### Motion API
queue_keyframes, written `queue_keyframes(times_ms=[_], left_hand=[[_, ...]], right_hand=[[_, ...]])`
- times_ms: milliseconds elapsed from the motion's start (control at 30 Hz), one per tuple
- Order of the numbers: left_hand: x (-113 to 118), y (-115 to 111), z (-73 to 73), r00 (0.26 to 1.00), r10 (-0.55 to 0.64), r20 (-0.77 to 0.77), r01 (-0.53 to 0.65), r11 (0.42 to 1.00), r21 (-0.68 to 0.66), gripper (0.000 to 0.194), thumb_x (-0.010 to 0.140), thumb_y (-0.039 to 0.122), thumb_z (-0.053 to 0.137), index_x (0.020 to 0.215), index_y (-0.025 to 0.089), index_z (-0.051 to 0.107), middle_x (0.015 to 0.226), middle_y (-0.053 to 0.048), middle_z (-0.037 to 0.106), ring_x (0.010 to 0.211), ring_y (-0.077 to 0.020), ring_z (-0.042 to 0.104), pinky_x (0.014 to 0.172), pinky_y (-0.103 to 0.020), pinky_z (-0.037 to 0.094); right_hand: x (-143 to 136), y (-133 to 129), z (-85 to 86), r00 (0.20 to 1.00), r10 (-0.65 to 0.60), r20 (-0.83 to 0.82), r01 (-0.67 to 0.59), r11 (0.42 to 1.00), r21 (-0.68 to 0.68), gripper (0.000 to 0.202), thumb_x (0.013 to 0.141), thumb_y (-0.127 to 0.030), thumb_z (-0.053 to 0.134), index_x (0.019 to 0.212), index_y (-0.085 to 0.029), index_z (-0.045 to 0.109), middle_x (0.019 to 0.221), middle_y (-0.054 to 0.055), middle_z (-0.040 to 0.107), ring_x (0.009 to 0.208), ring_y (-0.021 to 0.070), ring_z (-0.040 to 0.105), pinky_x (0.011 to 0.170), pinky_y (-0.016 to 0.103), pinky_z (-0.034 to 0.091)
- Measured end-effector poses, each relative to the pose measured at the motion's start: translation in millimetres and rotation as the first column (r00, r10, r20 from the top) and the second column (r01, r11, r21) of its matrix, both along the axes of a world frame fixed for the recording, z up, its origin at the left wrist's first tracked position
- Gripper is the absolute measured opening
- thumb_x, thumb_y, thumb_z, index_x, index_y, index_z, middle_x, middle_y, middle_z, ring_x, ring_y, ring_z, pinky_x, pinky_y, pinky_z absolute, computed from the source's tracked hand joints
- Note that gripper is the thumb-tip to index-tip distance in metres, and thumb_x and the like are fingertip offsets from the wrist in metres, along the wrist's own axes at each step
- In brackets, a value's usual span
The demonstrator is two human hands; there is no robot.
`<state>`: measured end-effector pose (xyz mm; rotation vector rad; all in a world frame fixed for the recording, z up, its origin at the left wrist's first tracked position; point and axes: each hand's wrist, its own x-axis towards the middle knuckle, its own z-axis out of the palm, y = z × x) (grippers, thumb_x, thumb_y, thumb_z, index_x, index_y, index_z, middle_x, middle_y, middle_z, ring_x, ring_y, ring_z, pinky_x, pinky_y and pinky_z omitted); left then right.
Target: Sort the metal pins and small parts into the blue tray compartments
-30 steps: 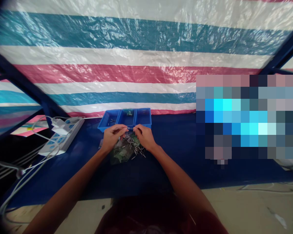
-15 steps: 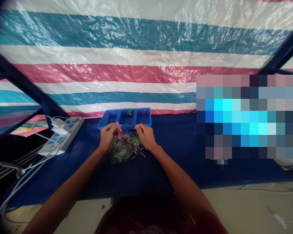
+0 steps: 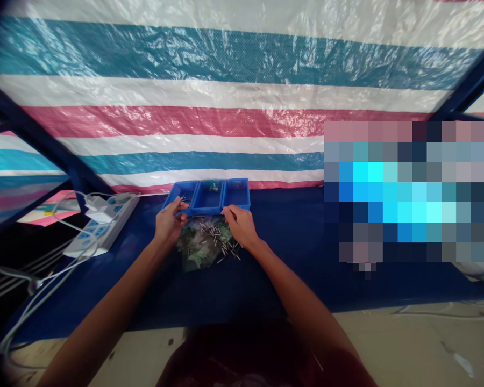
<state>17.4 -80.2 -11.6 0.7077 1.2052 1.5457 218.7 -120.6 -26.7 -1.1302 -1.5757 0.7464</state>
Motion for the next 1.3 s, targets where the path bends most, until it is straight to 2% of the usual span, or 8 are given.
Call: queue_keyframes(times_ms=[133, 267, 400, 567, 733, 967, 1133, 1300], left_hand=[[-1.5, 0.2, 1.5, 1.000, -0.001, 0.007, 0.001, 1.000, 0.003, 0.037, 0.059, 0.041, 0.081, 0.071, 0.013, 0.060, 0.070, -0.002, 0.068, 0.038, -0.0044, 0.046, 0.035, -0.018, 0.029], [-1.9, -0.2, 3.9, 0.997, -0.083, 0.007, 0.083, 0.997, 0.004, 0.037, 0.064, 0.041, 0.078, 0.083, 0.013, 0.064, 0.073, -0.004, 0.069, 0.039, -0.0058, 0.048, 0.036, -0.019, 0.032], [1.3, -1.4, 3.8, 0.987, -0.150, -0.065, 0.152, 0.988, 0.032, 0.032, 0.063, 0.037, 0.077, 0.080, 0.013, 0.066, 0.067, -0.003, 0.066, 0.040, -0.0078, 0.050, 0.037, -0.020, 0.034], [6.9, -6.5, 2.9, 0.942, -0.181, -0.284, 0.221, 0.968, 0.118, 0.023, 0.068, 0.036, 0.072, 0.075, 0.014, 0.066, 0.062, 0.000, 0.063, 0.042, -0.0088, 0.052, 0.039, -0.020, 0.036], [12.2, -14.1, 2.7, 0.843, -0.213, -0.494, 0.341, 0.921, 0.186, 0.021, 0.074, 0.036, 0.067, 0.077, 0.016, 0.066, 0.063, 0.000, 0.063, 0.044, -0.0101, 0.053, 0.040, -0.021, 0.038], [16.0, -21.4, -1.5, 0.705, -0.176, -0.687, 0.418, 0.886, 0.202, 0.023, 0.082, 0.040, 0.063, 0.079, 0.017, 0.065, 0.064, 0.001, 0.064, 0.048, -0.0104, 0.054, 0.048, -0.022, 0.043], [14.6, -20.4, -5.3, 0.670, -0.157, -0.725, 0.437, 0.873, 0.215, 0.024, 0.084, 0.041, 0.062, 0.080, 0.018, 0.065, 0.065, 0.001, 0.065, 0.050, -0.0114, 0.055, 0.053, -0.024, 0.046], [14.6, -20.9, -4.7, 0.647, -0.156, -0.746, 0.449, 0.869, 0.207, 0.023, 0.085, 0.040, 0.061, 0.080, 0.018, 0.064, 0.063, 0.002, 0.063, 0.050, -0.0117, 0.055, 0.055, -0.024, 0.046]], right_hand=[[0.0, -0.1, 0.0, 1.000, 0.004, 0.009, -0.004, 1.000, -0.002, 0.032, 0.095, -0.038, 0.043, 0.080, -0.020, 0.065, 0.062, -0.003, 0.058, 0.052, 0.0113, 0.056, 0.057, 0.023, 0.042], [-0.1, -0.5, 0.0, 1.000, 0.003, 0.009, -0.003, 1.000, -0.002, 0.031, 0.095, -0.036, 0.044, 0.081, -0.020, 0.066, 0.061, -0.003, 0.058, 0.051, 0.0113, 0.055, 0.057, 0.023, 0.042], [0.3, 0.3, -0.3, 0.999, -0.008, 0.048, 0.007, 0.999, 0.040, 0.027, 0.093, -0.032, 0.047, 0.080, -0.019, 0.066, 0.061, -0.002, 0.058, 0.055, 0.0124, 0.055, 0.059, 0.024, 0.041], [-0.3, 1.3, -3.2, 0.964, 0.013, 0.264, -0.046, 0.992, 0.118, 0.017, 0.087, -0.032, 0.063, 0.089, -0.017, 0.069, 0.077, 0.003, 0.065, 0.073, 0.0165, 0.060, 0.069, 0.027, 0.046], [-3.1, -0.3, -11.1, 0.836, 0.065, 0.545, -0.164, 0.977, 0.134, 0.035, 0.082, -0.037, 0.072, 0.110, -0.017, 0.069, 0.103, 0.011, 0.065, 0.103, 0.0247, 0.058, 0.088, 0.036, 0.047], [-2.7, 2.0, -17.3, 0.768, 0.091, 0.634, -0.189, 0.978, 0.089, 0.026, 0.086, -0.031, 0.069, 0.107, -0.017, 0.071, 0.102, 0.010, 0.066, 0.099, 0.0235, 0.059, 0.085, 0.035, 0.047], [-3.2, 3.5, -19.6, 0.775, 0.118, 0.621, -0.224, 0.970, 0.096, 0.010, 0.088, -0.026, 0.067, 0.093, -0.019, 0.073, 0.093, 0.007, 0.068, 0.091, 0.0200, 0.060, 0.080, 0.031, 0.045], [-3.3, 4.3, -21.6, 0.772, 0.103, 0.627, -0.229, 0.966, 0.122, 0.010, 0.090, -0.024, 0.064, 0.089, -0.019, 0.072, 0.088, 0.006, 0.066, 0.086, 0.0186, 0.059, 0.078, 0.030, 0.043]])
